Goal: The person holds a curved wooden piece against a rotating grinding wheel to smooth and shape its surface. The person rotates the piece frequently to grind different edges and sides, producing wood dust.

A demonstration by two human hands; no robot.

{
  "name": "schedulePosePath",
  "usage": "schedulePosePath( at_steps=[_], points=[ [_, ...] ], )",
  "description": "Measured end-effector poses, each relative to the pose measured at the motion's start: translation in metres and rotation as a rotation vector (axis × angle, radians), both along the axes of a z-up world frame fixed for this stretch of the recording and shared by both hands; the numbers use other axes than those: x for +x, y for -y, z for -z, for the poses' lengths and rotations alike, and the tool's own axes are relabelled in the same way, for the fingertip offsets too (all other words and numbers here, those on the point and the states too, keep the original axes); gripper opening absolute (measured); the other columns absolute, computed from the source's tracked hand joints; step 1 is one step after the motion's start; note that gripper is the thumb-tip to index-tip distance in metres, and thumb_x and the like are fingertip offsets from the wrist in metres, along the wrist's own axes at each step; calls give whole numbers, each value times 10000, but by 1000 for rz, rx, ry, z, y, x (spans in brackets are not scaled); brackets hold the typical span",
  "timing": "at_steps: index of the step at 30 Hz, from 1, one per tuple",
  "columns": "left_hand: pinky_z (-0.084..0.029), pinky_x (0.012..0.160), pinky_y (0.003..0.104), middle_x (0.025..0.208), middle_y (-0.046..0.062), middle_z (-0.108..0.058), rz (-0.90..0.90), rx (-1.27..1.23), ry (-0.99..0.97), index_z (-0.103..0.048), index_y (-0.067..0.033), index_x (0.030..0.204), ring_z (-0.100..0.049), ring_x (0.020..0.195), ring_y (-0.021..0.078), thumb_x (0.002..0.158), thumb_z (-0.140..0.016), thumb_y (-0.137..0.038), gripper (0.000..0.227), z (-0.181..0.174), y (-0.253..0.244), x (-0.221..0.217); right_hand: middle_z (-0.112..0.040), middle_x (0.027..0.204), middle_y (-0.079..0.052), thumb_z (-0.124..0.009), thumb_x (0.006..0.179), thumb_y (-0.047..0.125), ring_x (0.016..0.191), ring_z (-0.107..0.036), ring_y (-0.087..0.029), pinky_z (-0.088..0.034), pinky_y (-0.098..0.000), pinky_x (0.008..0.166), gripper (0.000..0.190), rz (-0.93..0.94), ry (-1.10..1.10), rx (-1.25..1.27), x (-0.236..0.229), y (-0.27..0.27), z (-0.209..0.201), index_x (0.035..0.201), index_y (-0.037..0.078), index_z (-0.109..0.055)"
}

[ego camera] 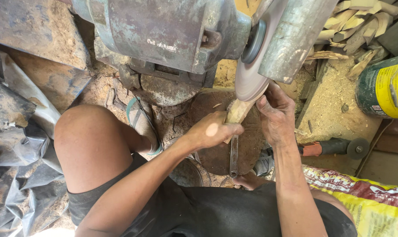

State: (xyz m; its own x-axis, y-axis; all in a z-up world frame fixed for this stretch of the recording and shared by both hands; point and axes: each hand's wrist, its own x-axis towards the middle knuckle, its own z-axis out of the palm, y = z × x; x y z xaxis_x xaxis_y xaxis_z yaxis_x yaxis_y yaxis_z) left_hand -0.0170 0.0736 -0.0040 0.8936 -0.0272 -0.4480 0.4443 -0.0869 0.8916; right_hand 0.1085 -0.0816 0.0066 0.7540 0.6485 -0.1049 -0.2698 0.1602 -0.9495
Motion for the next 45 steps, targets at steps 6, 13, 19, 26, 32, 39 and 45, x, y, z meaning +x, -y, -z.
schedulePosePath(
  at_steps=[6, 13, 19, 26, 32, 39, 45],
  points=[
    [-556, 493, 354, 646, 92, -650, 3, -36, -13, -688, 31, 827, -691, 559, 224, 739, -623, -561, 602, 19, -11, 2, -645, 1410, -116, -821, 904, 185, 1310, -602, -188, -470, -366, 1184, 643, 22, 1, 8, -3, -3, 2, 1449, -35, -560],
    [-581, 471, 339, 687, 48, -640, 71, -85, 11, -700, -26, 983, -670, 642, 187, 722, -651, -596, 629, 33, -28, 6, -670, 1336, -102, -828, 916, 151, 1236, -621, -178, -494, -352, 1116, 558, 60, -19, 30, -8, -1, 13, 1387, -36, -594],
    [-517, 469, 354, 656, 50, -583, 136, -157, -138, -671, -41, 796, -594, 562, 175, 755, -680, -480, 441, 26, -42, 8, -684, 1327, -103, -817, 915, 170, 1236, -635, -177, -504, -350, 1116, 548, 82, 6, 19, -11, 3, 25, 1383, -25, -608],
    [-537, 748, 479, 897, 160, -723, 273, 382, -134, -741, -63, 912, -684, 832, 326, 813, -616, -546, 508, -9, -31, 4, -670, 1346, -67, -789, 923, 182, 1257, -616, -181, -475, -386, 1137, 568, 56, -98, -12, -22, 18, 25, 1420, 6, -578],
    [-538, 920, 493, 1049, 199, -742, 91, 425, -106, -708, -43, 1134, -716, 1009, 380, 789, -602, -546, 619, -20, -14, -12, -650, 1364, -78, -760, 971, 165, 1272, -613, -193, -463, -425, 1164, 543, 14, -145, 54, -27, 21, 21, 1435, -16, -545],
    [-566, 799, 489, 923, 263, -726, 87, 388, 49, -609, 80, 1210, -733, 898, 404, 772, -626, -574, 787, -7, -22, -10, -633, 1392, -124, -757, 953, 199, 1280, -609, -207, -476, -416, 1144, 598, 23, -87, -5, -22, 11, 16, 1448, -42, -526],
    [-550, 547, 423, 632, 149, -680, 35, 47, -55, -623, 54, 1131, -699, 583, 272, 680, -646, -586, 784, 9, -29, -4, -648, 1367, -144, -777, 938, 180, 1277, -619, -211, -489, -404, 1159, 580, 48, -15, -31, -18, 3, 18, 1421, -52, -552]
  ],
)
